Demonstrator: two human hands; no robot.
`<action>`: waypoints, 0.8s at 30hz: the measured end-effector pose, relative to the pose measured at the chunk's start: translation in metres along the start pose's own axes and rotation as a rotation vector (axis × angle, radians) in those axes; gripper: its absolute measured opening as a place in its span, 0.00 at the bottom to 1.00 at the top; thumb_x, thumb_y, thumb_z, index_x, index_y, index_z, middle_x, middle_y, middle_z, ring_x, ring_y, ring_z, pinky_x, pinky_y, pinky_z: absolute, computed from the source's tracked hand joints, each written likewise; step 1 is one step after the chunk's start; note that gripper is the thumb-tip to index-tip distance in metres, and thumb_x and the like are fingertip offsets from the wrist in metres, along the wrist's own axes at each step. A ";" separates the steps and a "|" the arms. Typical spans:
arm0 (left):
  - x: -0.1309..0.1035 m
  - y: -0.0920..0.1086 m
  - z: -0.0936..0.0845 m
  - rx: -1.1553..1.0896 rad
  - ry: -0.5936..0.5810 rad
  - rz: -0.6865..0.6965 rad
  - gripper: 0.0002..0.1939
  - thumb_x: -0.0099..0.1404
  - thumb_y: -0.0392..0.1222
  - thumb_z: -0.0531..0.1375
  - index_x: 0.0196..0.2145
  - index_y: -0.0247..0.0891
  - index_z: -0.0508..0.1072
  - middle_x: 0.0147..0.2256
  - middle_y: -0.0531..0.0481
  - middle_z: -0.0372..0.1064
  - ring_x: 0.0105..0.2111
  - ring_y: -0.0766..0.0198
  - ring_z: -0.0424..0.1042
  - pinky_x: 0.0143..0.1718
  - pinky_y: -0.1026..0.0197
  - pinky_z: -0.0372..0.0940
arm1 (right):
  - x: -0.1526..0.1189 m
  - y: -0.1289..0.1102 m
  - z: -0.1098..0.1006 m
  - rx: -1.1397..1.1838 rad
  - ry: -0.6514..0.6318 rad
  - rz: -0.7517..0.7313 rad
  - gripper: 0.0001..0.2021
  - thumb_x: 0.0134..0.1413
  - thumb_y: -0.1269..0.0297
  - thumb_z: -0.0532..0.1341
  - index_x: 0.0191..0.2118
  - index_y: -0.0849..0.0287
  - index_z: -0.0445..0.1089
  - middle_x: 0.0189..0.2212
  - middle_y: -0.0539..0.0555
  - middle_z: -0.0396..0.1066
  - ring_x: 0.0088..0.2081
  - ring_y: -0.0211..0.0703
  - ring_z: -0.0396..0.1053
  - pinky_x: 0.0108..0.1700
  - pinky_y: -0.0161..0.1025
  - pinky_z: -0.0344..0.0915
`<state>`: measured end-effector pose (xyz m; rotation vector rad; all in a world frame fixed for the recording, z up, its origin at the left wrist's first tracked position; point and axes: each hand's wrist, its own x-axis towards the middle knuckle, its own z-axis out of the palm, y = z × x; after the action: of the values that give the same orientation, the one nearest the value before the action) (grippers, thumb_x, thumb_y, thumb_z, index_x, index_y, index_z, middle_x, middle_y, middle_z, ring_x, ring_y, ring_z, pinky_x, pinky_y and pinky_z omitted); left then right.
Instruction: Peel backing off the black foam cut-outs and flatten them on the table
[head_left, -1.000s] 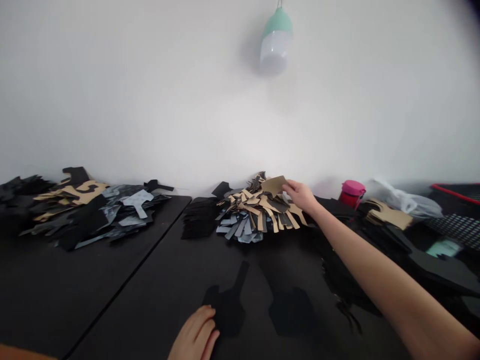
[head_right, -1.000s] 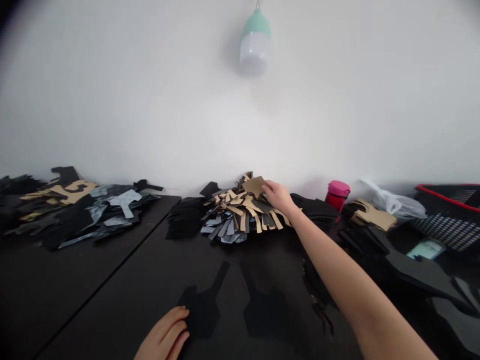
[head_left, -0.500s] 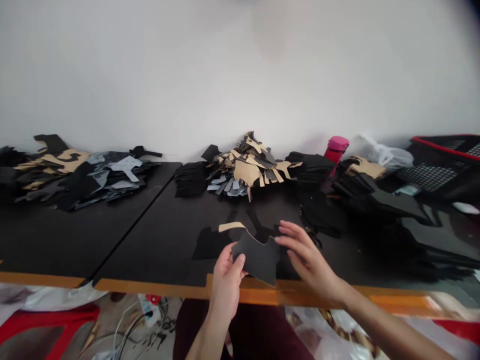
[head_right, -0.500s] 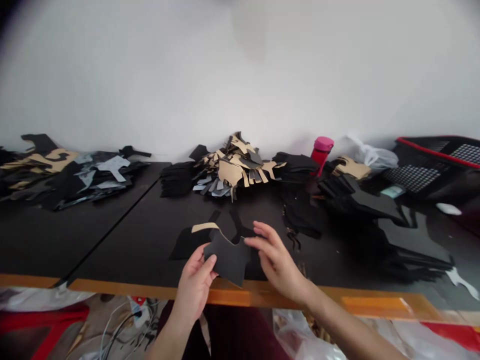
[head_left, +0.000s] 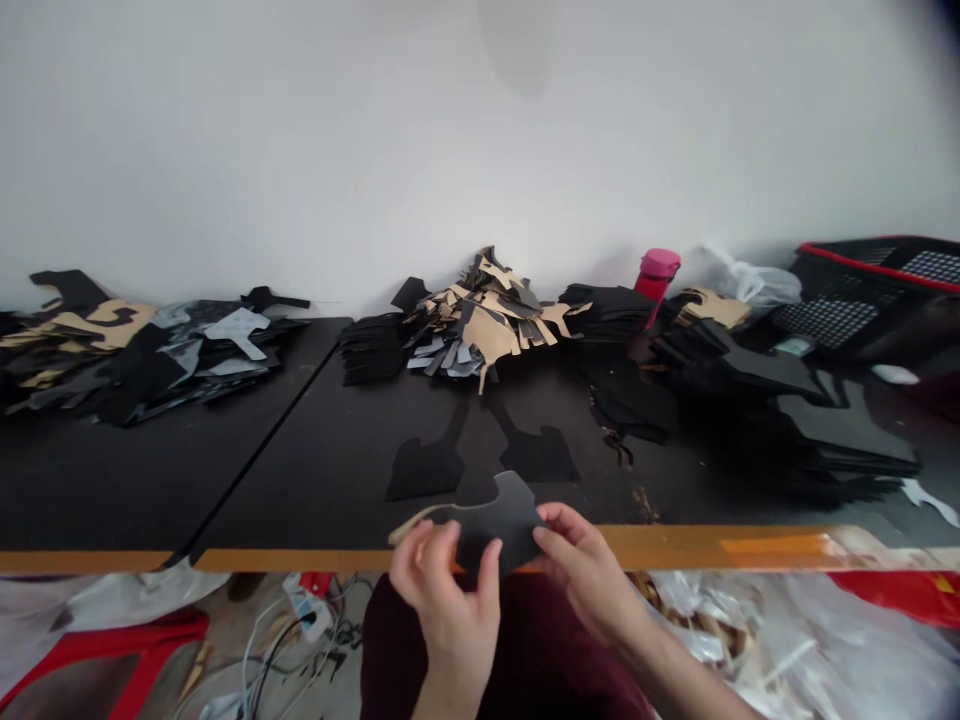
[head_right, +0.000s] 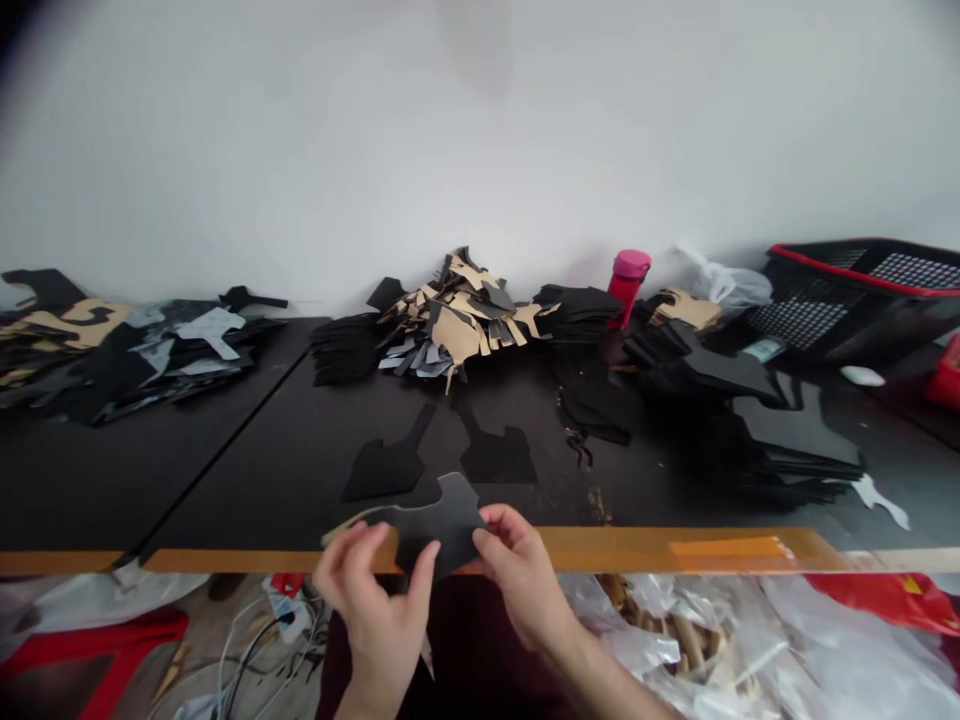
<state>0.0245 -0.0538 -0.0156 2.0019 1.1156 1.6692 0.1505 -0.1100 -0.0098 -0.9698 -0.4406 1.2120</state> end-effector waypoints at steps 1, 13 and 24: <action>0.000 0.002 -0.004 0.116 -0.063 0.195 0.21 0.53 0.35 0.65 0.45 0.41 0.67 0.49 0.42 0.56 0.51 0.52 0.60 0.51 0.47 0.61 | -0.001 0.000 0.003 0.008 -0.005 0.011 0.11 0.47 0.62 0.66 0.36 0.57 0.66 0.32 0.48 0.66 0.32 0.35 0.65 0.35 0.34 0.66; 0.007 0.014 0.000 0.009 -0.287 0.205 0.11 0.61 0.28 0.55 0.41 0.38 0.66 0.43 0.45 0.63 0.46 0.61 0.64 0.46 0.57 0.65 | -0.007 0.008 0.018 -0.073 0.013 -0.162 0.07 0.49 0.63 0.65 0.33 0.58 0.67 0.30 0.50 0.66 0.32 0.36 0.64 0.37 0.35 0.63; 0.007 0.019 0.005 0.029 -0.266 0.300 0.14 0.60 0.27 0.54 0.43 0.37 0.67 0.45 0.42 0.63 0.49 0.57 0.63 0.48 0.52 0.64 | -0.004 0.001 0.019 -0.124 0.038 -0.203 0.07 0.52 0.60 0.62 0.33 0.58 0.67 0.31 0.50 0.65 0.33 0.36 0.62 0.39 0.34 0.62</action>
<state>0.0359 -0.0596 0.0005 2.4200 0.7825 1.4601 0.1349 -0.1062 0.0007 -1.0262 -0.5751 0.9907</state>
